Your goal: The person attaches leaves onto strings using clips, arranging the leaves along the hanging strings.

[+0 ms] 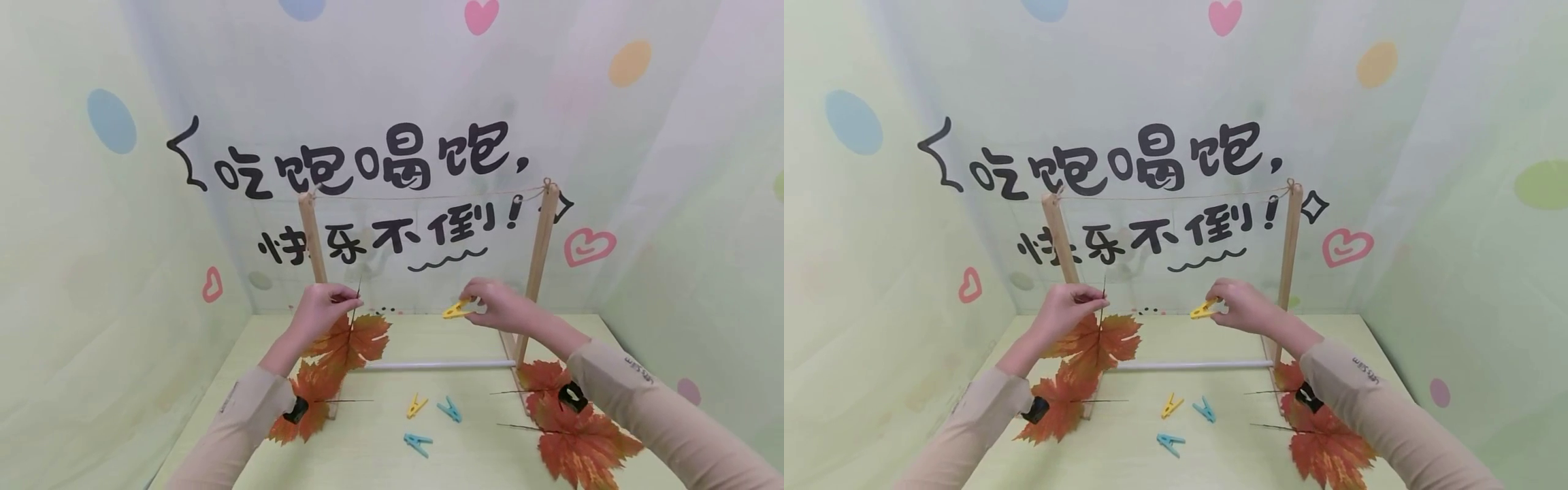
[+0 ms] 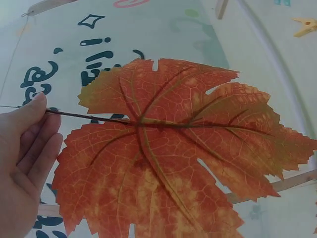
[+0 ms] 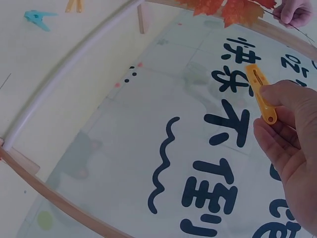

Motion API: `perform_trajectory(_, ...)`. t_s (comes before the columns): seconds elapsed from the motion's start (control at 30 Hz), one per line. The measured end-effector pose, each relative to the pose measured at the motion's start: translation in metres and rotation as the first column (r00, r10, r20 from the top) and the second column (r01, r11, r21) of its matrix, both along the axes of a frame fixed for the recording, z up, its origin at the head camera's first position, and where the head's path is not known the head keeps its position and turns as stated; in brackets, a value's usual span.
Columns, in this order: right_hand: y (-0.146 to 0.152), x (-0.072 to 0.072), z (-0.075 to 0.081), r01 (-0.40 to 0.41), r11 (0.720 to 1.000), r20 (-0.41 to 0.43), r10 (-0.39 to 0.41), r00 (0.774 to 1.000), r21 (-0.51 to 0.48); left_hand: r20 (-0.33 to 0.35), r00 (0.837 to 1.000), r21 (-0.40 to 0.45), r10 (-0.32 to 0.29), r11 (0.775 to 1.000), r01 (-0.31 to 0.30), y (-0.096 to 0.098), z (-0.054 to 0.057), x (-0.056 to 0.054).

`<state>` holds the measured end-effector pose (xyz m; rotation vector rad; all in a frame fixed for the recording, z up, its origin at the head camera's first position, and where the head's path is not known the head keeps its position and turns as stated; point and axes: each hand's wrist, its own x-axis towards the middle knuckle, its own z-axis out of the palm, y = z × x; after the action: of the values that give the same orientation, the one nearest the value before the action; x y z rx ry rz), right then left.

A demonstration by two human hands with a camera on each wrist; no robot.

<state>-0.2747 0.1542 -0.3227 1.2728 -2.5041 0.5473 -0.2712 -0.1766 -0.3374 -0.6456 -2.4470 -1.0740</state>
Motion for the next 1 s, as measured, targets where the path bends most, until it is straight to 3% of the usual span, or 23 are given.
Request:
perform_trajectory(0.13, 0.0, 0.001, 0.012, -0.009, 1.0, -0.017, 0.009, 1.0, -0.009, -0.093, 0.995, 0.038, 0.019, 0.999, -0.016, 0.003, 0.017, -0.007)
perform_trajectory(0.3, -0.001, 0.0, 0.022, -0.028, 0.999, -0.049, 0.028, 0.998, -0.018, -0.211, 0.976, 0.068, 0.046, 0.997, -0.033, 0.007, 0.038, -0.017)
perform_trajectory(0.43, -0.001, -0.001, 0.028, -0.046, 0.998, -0.071, 0.044, 0.997, -0.031, -0.256, 0.963, 0.081, 0.087, 0.994, -0.068, 0.009, 0.051, -0.024)
perform_trajectory(0.67, -0.004, 0.001, 0.04, -0.044, 0.999, -0.085, 0.041, 0.996, -0.032, -0.201, 0.967, 0.136, 0.158, 0.982, -0.132, 0.011, 0.066, -0.032)
perform_trajectory(0.87, -0.008, 0.001, 0.053, -0.052, 0.998, -0.101, 0.048, 0.994, -0.039, -0.119, 0.98, 0.218, 0.16, 0.967, -0.132, 0.008, 0.071, -0.039)
perform_trajectory(1.0, -0.012, 0.0, 0.061, -0.077, 0.995, -0.13, 0.068, 0.989, -0.066, -0.083, 0.98, 0.256, 0.18, 0.954, -0.154, 0.007, 0.075, -0.042)
